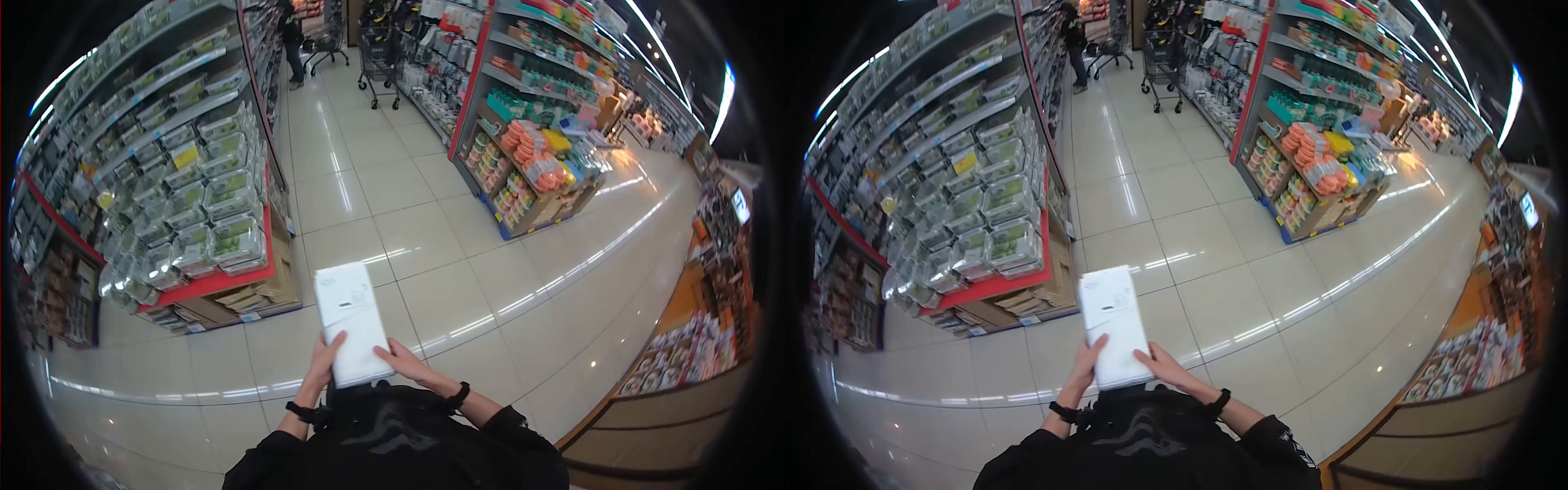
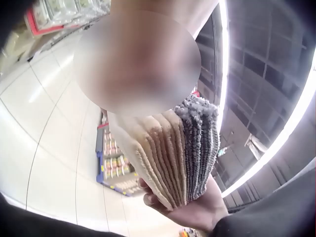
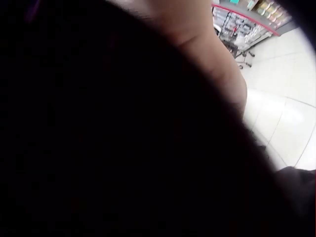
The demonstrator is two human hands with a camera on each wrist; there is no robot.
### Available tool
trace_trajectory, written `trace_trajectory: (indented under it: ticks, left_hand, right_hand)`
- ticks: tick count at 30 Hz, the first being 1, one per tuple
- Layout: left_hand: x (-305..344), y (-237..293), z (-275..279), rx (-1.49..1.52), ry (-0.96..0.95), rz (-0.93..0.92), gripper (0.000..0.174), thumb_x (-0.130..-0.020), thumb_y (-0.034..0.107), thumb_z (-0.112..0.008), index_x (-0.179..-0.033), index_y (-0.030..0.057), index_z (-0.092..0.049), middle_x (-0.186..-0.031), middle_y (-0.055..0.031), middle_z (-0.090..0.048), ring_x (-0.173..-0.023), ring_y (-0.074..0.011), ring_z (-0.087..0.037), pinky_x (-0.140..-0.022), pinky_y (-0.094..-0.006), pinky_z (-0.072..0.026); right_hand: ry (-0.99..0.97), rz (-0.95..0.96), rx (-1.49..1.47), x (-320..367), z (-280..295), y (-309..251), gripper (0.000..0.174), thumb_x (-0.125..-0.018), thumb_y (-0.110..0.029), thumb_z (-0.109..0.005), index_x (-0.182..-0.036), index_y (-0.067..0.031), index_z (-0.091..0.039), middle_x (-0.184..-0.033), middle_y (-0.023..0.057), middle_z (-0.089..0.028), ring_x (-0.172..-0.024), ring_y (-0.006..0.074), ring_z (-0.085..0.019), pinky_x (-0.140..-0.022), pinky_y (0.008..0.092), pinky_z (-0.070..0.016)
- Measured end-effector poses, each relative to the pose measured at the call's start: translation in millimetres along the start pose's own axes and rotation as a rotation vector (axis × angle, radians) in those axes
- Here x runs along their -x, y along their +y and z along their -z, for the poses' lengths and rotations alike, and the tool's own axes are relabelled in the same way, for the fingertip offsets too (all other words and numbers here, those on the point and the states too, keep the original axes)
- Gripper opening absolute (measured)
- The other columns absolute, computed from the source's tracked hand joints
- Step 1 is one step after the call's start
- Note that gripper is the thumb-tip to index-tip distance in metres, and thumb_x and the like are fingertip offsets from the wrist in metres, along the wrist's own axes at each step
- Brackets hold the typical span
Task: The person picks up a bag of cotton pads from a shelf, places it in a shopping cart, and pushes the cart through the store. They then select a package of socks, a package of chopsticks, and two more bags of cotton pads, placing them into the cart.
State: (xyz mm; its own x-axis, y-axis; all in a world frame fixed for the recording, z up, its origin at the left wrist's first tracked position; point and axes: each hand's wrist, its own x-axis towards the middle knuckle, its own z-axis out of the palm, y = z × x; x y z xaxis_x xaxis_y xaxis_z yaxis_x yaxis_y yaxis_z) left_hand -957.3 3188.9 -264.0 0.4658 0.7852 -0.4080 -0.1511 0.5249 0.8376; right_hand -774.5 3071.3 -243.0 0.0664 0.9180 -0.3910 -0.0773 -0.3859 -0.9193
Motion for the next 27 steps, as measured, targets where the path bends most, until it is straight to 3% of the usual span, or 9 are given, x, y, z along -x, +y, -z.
trace_trajectory:
  ticks: [4,7,8,10,12,16,19,22,27]
  left_hand:
    - [-91,30,24,0.070,0.092,-0.051,0.050,-0.092,0.018,-0.066,-0.131,-0.0028,-0.043,-0.122,-0.0153,-0.058,-0.110,-0.0223,-0.059,-0.092,-0.0354,-0.0509]
    - [-187,55,38,0.226,0.137,-0.073,0.052,-0.092,0.019,-0.065,-0.134,-0.0013,-0.042,-0.125,-0.0146,-0.056,-0.113,-0.0218,-0.057,-0.093,-0.0348,-0.0500]
    - [-219,69,42,0.256,0.122,-0.034,0.052,-0.092,0.020,-0.065,-0.135,-0.0006,-0.041,-0.126,-0.0144,-0.055,-0.113,-0.0216,-0.057,-0.093,-0.0343,-0.0498]
    - [-276,102,37,0.292,0.101,0.020,0.053,-0.093,0.020,-0.065,-0.135,0.0000,-0.041,-0.127,-0.0143,-0.055,-0.114,-0.0214,-0.056,-0.093,-0.0339,-0.0495]
    - [-336,144,19,0.181,-0.046,0.047,0.055,-0.092,0.019,-0.065,-0.137,0.0000,-0.039,-0.127,-0.0141,-0.055,-0.114,-0.0210,-0.056,-0.095,-0.0332,-0.0486]
    - [-453,215,-52,0.015,-0.247,0.033,0.055,-0.092,0.019,-0.066,-0.136,-0.0002,-0.039,-0.127,-0.0142,-0.055,-0.114,-0.0207,-0.056,-0.096,-0.0331,-0.0477]
    - [-521,253,-101,-0.056,-0.475,0.036,0.056,-0.091,0.019,-0.068,-0.135,-0.0004,-0.040,-0.127,-0.0142,-0.055,-0.114,-0.0203,-0.055,-0.096,-0.0329,-0.0469]
    - [-597,272,-139,-0.235,-0.615,-0.019,0.062,-0.090,0.023,-0.069,-0.136,-0.0015,-0.037,-0.126,-0.0145,-0.055,-0.115,-0.0207,-0.054,-0.096,-0.0334,-0.0458]
    - [-717,305,-172,-0.356,-0.739,0.070,0.069,-0.092,0.033,-0.066,-0.141,-0.0006,-0.031,-0.132,-0.0147,-0.049,-0.119,-0.0211,-0.050,-0.100,-0.0340,-0.0421]
  right_hand:
    - [-0.140,0.014,0.377,-119,36,-27,0.053,-0.099,-0.036,-0.054,-0.137,-0.0022,-0.041,-0.125,0.0180,-0.057,-0.095,0.0196,-0.063,-0.076,0.0316,-0.0526]
    - [-0.073,0.037,0.207,-191,64,-65,0.054,-0.099,-0.035,-0.054,-0.140,-0.0028,-0.038,-0.135,0.0201,-0.050,-0.100,0.0223,-0.064,-0.077,0.0310,-0.0531]
    - [-0.067,0.055,0.173,-219,76,-73,0.065,-0.097,-0.039,-0.056,-0.145,-0.0022,-0.030,-0.140,0.0209,-0.044,-0.106,0.0289,-0.061,-0.084,0.0377,-0.0521]
    - [-0.028,0.048,0.112,-270,103,-86,0.065,-0.098,-0.039,-0.054,-0.146,-0.0024,-0.029,-0.140,0.0200,-0.044,-0.111,0.0284,-0.058,-0.086,0.0370,-0.0509]
    - [0.032,-0.029,-0.023,-310,123,-122,0.055,-0.103,-0.028,-0.047,-0.146,-0.0009,-0.028,-0.141,0.0170,-0.044,-0.125,0.0218,-0.049,-0.099,0.0332,-0.0440]
    - [0.274,0.074,-0.229,-372,148,-191,0.053,-0.103,-0.023,-0.047,-0.147,-0.0003,-0.027,-0.135,0.0157,-0.048,-0.124,0.0194,-0.047,-0.103,0.0305,-0.0380]
    - [0.512,0.222,-0.240,-420,179,-202,0.064,-0.099,-0.026,-0.055,-0.146,0.0019,-0.022,-0.131,0.0178,-0.051,-0.116,0.0226,-0.052,-0.099,0.0343,-0.0425]
    - [0.705,0.191,-0.233,-472,215,-211,0.062,-0.097,-0.028,-0.058,-0.142,0.0031,-0.027,-0.129,0.0178,-0.051,-0.115,0.0226,-0.053,-0.098,0.0346,-0.0428]
    - [0.779,0.225,-0.208,-577,293,-237,0.058,-0.095,-0.031,-0.061,-0.134,0.0042,-0.036,-0.123,0.0172,-0.054,-0.113,0.0220,-0.054,-0.097,0.0348,-0.0437]
